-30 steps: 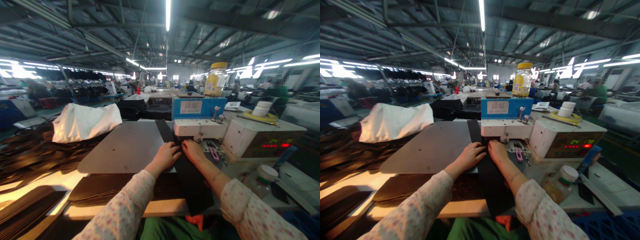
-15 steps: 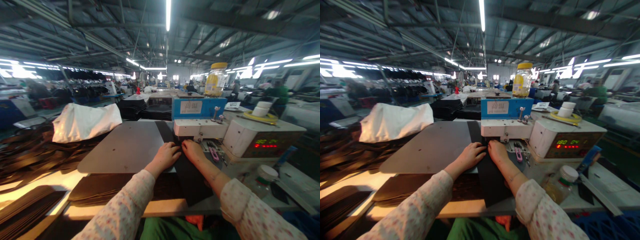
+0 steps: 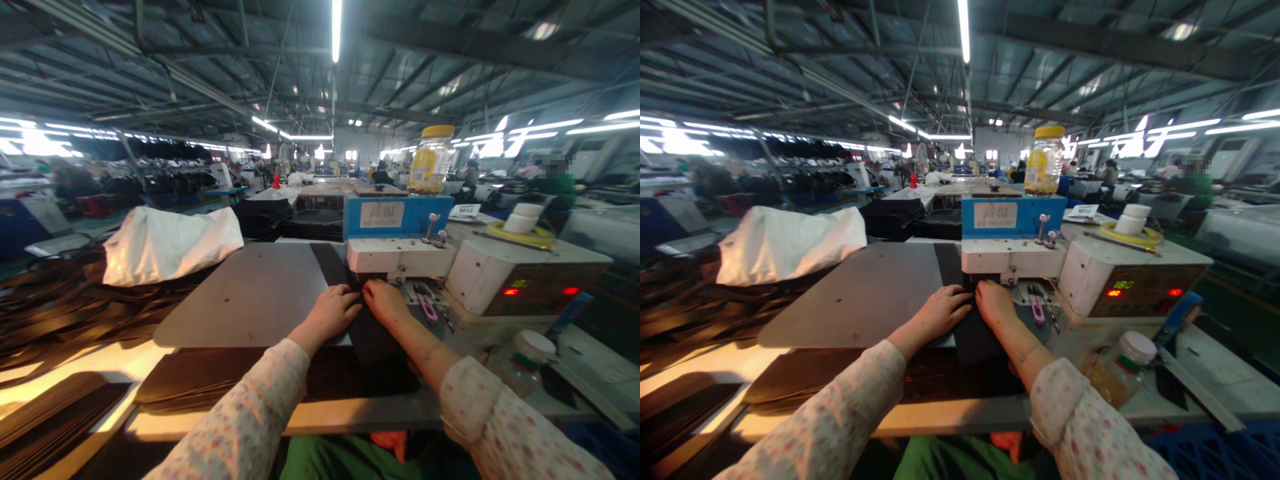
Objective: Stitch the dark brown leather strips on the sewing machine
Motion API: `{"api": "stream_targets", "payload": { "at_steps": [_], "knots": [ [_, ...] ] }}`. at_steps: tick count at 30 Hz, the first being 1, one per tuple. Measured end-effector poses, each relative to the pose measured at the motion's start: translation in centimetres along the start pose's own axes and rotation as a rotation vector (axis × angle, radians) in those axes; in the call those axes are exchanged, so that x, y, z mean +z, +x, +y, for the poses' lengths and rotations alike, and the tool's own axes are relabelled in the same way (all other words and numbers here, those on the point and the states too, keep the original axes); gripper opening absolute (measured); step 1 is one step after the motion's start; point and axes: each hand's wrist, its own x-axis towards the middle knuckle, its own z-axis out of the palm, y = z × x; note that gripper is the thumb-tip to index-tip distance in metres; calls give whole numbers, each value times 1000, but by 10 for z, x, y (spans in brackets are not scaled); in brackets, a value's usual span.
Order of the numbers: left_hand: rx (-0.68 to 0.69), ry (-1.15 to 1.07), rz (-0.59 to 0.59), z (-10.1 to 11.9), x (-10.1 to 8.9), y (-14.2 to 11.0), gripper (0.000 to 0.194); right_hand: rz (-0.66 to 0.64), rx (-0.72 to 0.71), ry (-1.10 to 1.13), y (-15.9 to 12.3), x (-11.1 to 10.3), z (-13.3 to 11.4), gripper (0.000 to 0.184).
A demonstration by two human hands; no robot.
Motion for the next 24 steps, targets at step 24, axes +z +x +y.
{"api": "stream_targets", "payload": {
  "at_steps": [24],
  "knots": [
    [-19, -114, -95, -12, -10, 14, 33, -21, -18, -38, 0, -4, -3, 20]
  ]
}}
